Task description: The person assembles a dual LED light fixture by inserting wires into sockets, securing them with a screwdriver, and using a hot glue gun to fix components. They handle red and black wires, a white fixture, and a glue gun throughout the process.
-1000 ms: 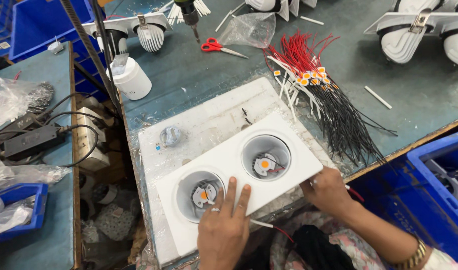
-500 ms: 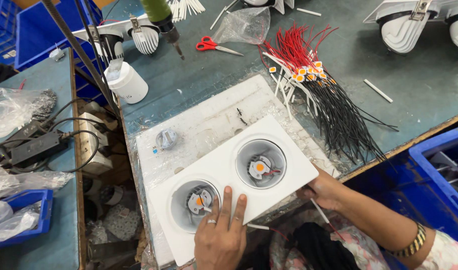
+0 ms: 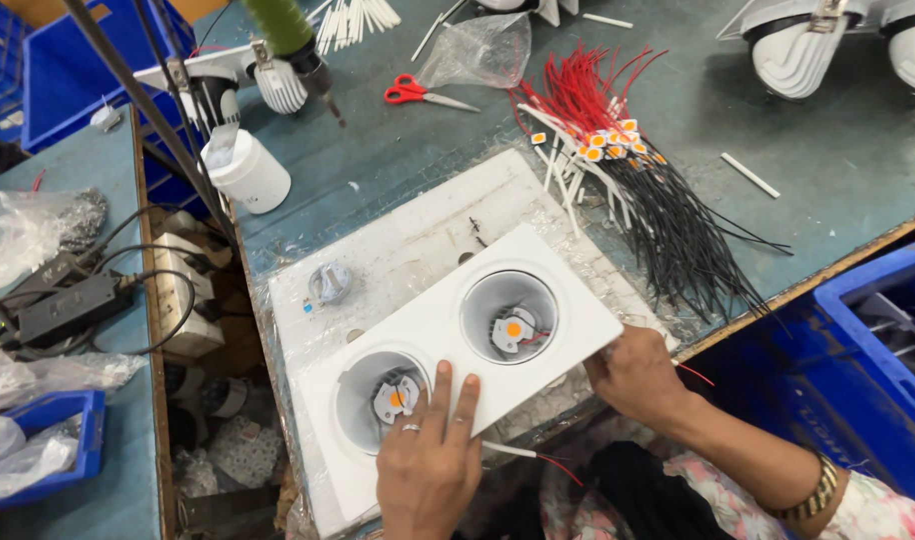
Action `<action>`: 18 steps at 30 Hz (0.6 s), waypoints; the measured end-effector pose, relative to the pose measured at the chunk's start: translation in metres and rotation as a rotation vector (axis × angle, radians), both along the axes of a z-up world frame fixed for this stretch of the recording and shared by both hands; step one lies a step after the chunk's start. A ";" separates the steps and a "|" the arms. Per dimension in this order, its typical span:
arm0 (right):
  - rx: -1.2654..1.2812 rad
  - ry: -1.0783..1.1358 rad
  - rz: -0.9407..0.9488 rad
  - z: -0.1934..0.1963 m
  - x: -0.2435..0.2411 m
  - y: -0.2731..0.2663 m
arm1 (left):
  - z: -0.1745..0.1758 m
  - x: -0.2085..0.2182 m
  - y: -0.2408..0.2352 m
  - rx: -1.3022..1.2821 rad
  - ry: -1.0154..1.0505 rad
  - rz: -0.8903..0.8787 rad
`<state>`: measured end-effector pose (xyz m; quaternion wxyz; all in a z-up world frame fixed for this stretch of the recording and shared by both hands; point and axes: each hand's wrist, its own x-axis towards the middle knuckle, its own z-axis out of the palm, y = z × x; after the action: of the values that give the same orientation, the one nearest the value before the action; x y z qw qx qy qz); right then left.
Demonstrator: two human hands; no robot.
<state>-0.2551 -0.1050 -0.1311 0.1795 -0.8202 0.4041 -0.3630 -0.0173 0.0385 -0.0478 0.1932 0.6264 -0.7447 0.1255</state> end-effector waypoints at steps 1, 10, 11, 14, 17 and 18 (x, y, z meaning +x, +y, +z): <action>0.003 0.015 0.003 -0.007 -0.002 -0.001 | -0.002 0.000 0.001 0.001 0.003 -0.012; 1.310 -0.729 0.107 -0.080 -0.024 -0.033 | -0.014 -0.015 0.007 -0.152 -0.052 0.021; 1.334 -0.730 0.084 -0.079 -0.027 -0.034 | -0.015 -0.015 0.008 -0.137 -0.032 0.021; 1.037 -0.302 -0.093 -0.066 -0.036 -0.026 | -0.015 -0.010 0.010 -0.065 0.029 0.013; 0.609 -0.034 -0.006 -0.045 -0.043 -0.014 | -0.014 -0.005 0.010 -0.040 0.042 -0.007; 0.487 -0.038 0.022 -0.041 -0.041 -0.011 | -0.014 -0.004 0.010 -0.040 0.039 -0.017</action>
<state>-0.2960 -0.1163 -0.1725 0.3834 -0.7501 0.4671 -0.2684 -0.0213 0.0487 -0.0623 0.2211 0.6185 -0.7434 0.1265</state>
